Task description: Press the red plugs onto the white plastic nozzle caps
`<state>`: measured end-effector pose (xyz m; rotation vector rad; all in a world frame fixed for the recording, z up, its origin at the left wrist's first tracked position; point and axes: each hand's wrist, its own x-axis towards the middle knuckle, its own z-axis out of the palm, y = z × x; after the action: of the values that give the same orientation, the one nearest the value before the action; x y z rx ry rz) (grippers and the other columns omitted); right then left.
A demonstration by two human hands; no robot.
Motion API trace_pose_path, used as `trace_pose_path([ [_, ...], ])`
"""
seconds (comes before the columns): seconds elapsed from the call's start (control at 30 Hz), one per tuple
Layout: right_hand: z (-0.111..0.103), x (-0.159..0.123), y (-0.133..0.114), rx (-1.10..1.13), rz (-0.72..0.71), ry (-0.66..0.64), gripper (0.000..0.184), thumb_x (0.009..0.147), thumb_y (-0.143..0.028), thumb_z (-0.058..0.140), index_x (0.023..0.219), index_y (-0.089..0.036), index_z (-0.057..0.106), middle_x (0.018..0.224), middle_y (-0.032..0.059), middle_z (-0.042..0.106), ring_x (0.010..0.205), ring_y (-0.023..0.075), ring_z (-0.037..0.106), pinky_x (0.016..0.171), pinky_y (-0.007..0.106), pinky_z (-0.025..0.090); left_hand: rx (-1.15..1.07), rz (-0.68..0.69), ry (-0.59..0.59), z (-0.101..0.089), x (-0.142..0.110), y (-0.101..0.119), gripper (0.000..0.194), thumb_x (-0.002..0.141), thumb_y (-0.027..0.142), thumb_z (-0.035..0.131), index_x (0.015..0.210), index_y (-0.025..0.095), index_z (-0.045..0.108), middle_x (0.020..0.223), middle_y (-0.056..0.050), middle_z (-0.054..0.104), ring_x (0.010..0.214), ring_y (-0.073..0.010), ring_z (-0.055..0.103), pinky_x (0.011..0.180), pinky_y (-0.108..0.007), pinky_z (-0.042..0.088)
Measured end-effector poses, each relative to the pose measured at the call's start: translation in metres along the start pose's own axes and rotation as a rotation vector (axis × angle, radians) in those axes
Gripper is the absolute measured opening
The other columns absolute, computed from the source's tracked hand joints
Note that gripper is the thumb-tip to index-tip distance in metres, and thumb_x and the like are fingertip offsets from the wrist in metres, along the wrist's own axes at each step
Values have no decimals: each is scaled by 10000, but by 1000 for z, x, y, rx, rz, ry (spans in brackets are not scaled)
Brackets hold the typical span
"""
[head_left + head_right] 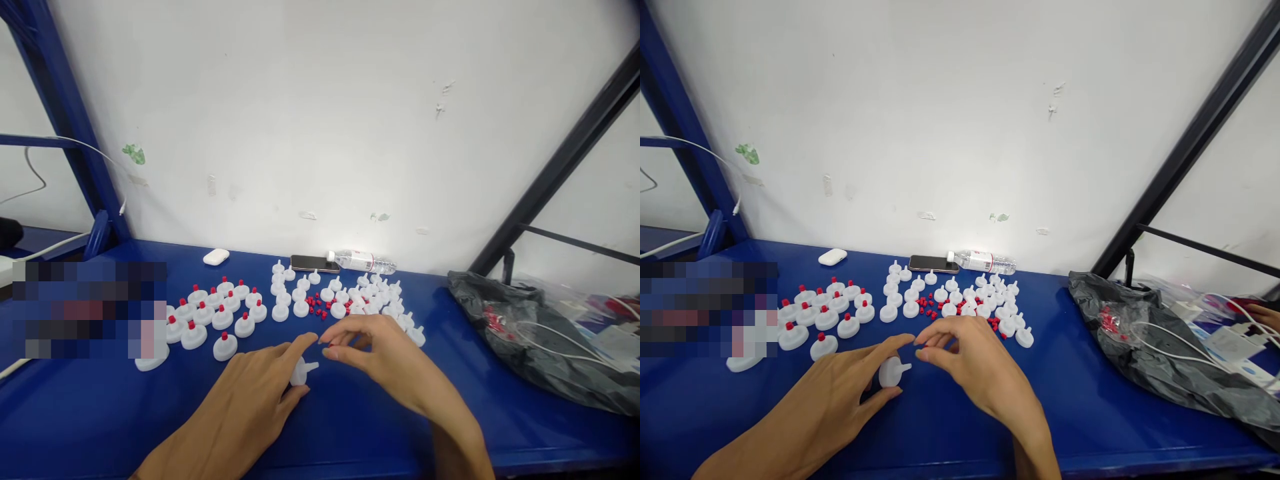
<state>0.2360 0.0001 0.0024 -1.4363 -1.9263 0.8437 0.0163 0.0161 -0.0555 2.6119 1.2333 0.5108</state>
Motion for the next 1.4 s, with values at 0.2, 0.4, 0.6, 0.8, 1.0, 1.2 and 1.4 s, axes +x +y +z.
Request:
trace_pose_path([
  [0.2,8,1,-10,84,-26,-3,65,880,-272,765,901,-249,822,891,-1,804,826,184,719,745,285,507,-24,-36,106,-6,0,0,593,919,261,641,1491,321,497,962,-19,806,696,-239,753,673,-338,580],
  [0.4,9,-1,-11,195,10,-5,12,825,-234,817,828,-245,816,837,-23,794,796,161,703,709,259,489,-74,-3,139,-10,0,3,557,944,288,623,1485,328,495,1010,-5,810,607,-205,722,659,-342,590],
  [0.6,3,-3,-14,359,-35,-56,93,867,-333,796,870,-246,832,925,13,794,879,190,714,808,302,528,-135,55,291,-8,-6,7,606,965,306,628,1516,407,398,1144,27,791,624,-169,726,589,-284,578],
  [0.8,-1,-11,-16,537,-20,-134,450,827,-362,846,1240,-286,682,1147,33,683,928,172,673,860,321,559,-44,240,516,-9,-9,11,564,1038,310,571,1537,414,331,967,58,803,515,-111,676,614,-233,601],
  [1.0,2,-15,-17,785,12,-260,750,830,-320,850,1453,-374,436,1235,46,547,1058,190,648,881,329,546,22,361,628,-11,-10,15,729,1017,241,603,1611,405,213,1195,19,787,850,-159,798,659,-234,638],
  [1.2,13,-13,-25,729,45,-352,916,774,-165,841,1527,-340,350,900,-35,625,824,133,630,790,278,526,-39,462,664,-12,-11,12,672,1027,230,590,1611,333,274,1145,-10,805,778,-145,798,630,-232,641],
  [1.4,26,-9,-27,668,-44,-219,871,719,-21,729,1474,-299,395,724,-99,590,642,78,561,640,194,482,-54,382,730,-15,-9,17,398,1036,260,570,1429,312,523,901,50,824,581,-98,737,542,-197,583],
])
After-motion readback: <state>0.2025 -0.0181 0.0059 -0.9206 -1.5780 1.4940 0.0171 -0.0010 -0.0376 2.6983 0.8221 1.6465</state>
